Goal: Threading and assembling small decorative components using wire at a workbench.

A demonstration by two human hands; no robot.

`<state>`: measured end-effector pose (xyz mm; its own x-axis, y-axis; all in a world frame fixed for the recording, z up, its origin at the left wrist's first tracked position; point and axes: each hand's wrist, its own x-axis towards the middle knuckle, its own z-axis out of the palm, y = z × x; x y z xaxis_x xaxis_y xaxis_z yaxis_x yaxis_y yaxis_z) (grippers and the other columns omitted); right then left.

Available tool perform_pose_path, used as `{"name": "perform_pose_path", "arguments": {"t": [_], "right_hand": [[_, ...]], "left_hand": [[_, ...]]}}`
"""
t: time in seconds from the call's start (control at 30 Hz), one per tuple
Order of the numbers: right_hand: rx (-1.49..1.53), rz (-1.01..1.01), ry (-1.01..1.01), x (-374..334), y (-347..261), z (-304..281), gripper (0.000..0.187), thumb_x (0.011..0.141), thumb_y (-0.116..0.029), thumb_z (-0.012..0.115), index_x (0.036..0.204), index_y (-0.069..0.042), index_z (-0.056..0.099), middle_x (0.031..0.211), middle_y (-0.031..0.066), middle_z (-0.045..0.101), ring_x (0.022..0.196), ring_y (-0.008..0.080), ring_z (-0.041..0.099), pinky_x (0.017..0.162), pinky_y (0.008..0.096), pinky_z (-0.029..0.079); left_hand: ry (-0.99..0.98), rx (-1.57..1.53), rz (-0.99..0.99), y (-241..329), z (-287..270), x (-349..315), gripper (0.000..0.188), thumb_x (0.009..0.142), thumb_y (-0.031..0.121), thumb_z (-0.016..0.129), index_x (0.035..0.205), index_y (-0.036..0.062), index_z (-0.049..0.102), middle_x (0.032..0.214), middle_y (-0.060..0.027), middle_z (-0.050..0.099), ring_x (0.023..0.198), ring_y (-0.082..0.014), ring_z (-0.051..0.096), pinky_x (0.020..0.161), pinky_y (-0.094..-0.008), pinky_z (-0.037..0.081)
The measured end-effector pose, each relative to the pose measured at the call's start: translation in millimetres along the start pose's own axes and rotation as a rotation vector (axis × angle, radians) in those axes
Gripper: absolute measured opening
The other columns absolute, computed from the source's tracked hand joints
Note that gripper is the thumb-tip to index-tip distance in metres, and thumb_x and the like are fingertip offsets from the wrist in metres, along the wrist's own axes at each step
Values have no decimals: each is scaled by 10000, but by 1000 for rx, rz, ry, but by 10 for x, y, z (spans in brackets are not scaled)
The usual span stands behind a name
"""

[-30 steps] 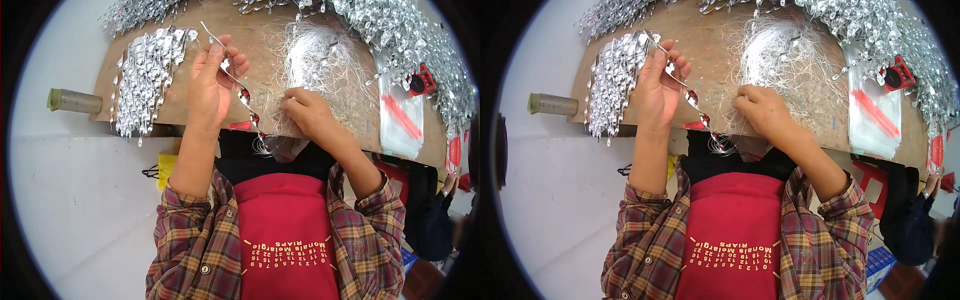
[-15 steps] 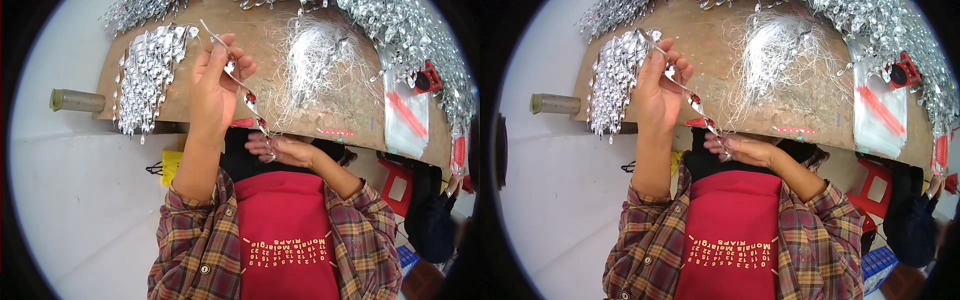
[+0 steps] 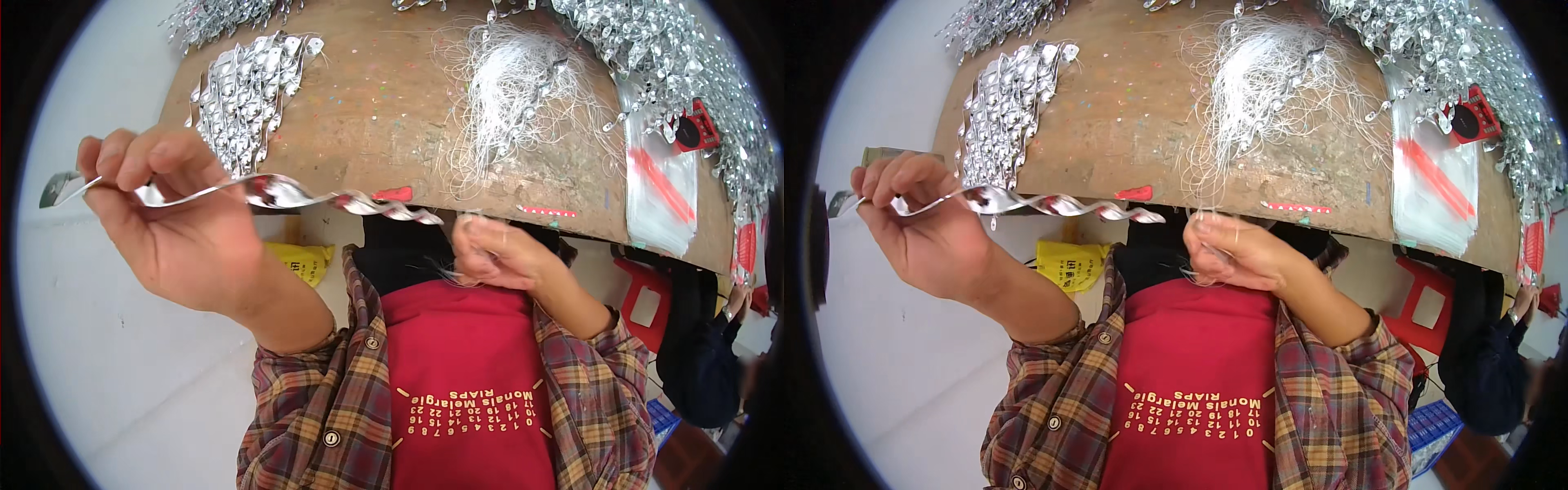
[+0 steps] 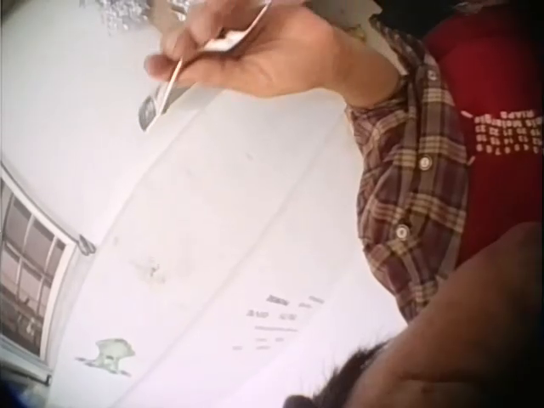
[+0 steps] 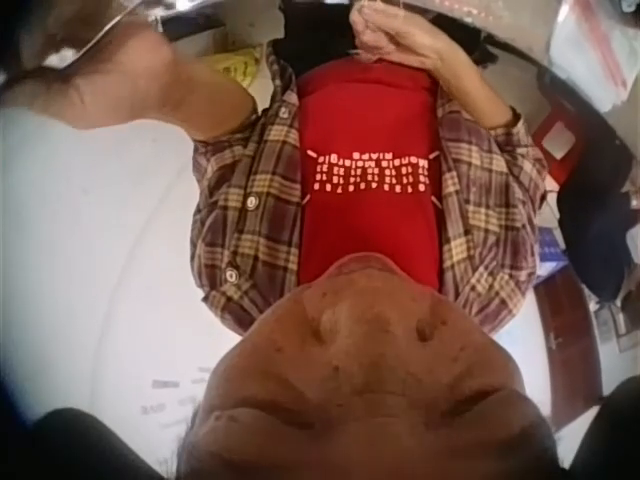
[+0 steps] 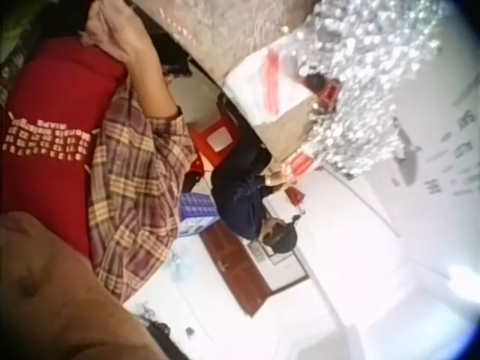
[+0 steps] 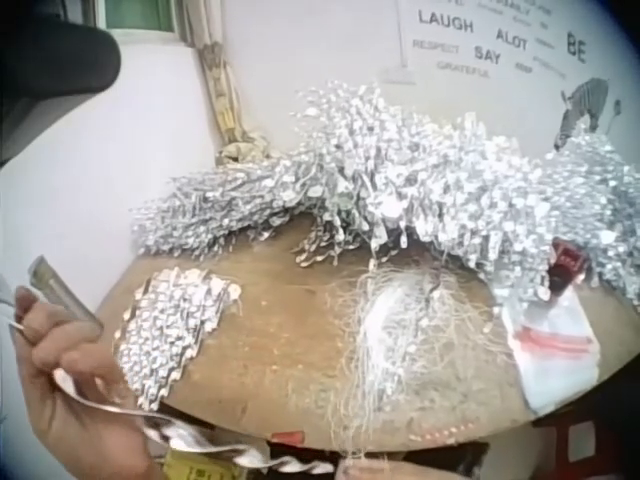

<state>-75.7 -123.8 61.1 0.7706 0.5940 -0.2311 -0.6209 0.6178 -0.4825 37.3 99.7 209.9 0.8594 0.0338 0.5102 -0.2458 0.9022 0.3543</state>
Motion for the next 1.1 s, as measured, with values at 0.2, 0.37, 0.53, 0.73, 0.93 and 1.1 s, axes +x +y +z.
{"name": "perform_pose_path", "arguments": {"t": [0.2, 0.37, 0.53, 0.73, 0.93, 1.1], "right_hand": [[-297, -336, 93, -28, -1032, 171, 257, 954, -287, 384, 861, -65, 473, 530, -39, 380, 455, 79, 375, 512, 242, 400], [-622, -435, 1, 109, -2113, 108, 271, 940, -308, 414, 877, -67, 522, 590, -46, 448, 524, 60, 400, 557, 233, 383], [-1537, -392, 664, 88, -2479, -242, 256, 869, -310, 530, 856, -59, 585, 675, -15, 555, 574, 69, 475, 590, 241, 395], [-2208, -332, 937, -290, -2066, -133, 195, 765, -198, 633, 856, -26, 628, 753, 76, 627, 679, 136, 576, 625, 251, 434], [-2160, -636, 618, -134, -1375, -126, 164, 793, -178, 623, 935, -97, 640, 975, 63, 614, 894, 220, 567, 782, 334, 434], [-2372, -603, 312, 111, -882, -377, 383, 829, -331, 572, 1199, -241, 544, 1306, 61, 450, 1224, 264, 395, 1009, 453, 291]], "left_hand": [[53, 186, 37, 77, -222, -52, 256, 928, 143, 449, 1150, 16, 438, 908, -37, 475, 786, -127, 474, 765, -313, 437], [164, 500, -17, -140, -246, -156, 303, 923, 200, 459, 1154, 3, 456, 919, -56, 500, 757, -141, 462, 704, -306, 430], [145, 595, -46, -124, -290, -210, 312, 920, 218, 460, 1132, -10, 476, 904, -65, 514, 744, -145, 462, 656, -292, 413], [161, 724, -92, -177, -357, -242, 307, 915, 221, 464, 1115, -10, 491, 879, -67, 536, 745, -152, 484, 644, -274, 408], [155, 721, -191, -384, -368, -222, 292, 912, 211, 466, 1096, -12, 507, 866, -71, 552, 722, -155, 496, 642, -273, 432], [115, 708, -272, -497, -311, -268, 273, 906, 196, 479, 1077, -13, 516, 840, -74, 563, 695, -149, 515, 629, -277, 449]]}}
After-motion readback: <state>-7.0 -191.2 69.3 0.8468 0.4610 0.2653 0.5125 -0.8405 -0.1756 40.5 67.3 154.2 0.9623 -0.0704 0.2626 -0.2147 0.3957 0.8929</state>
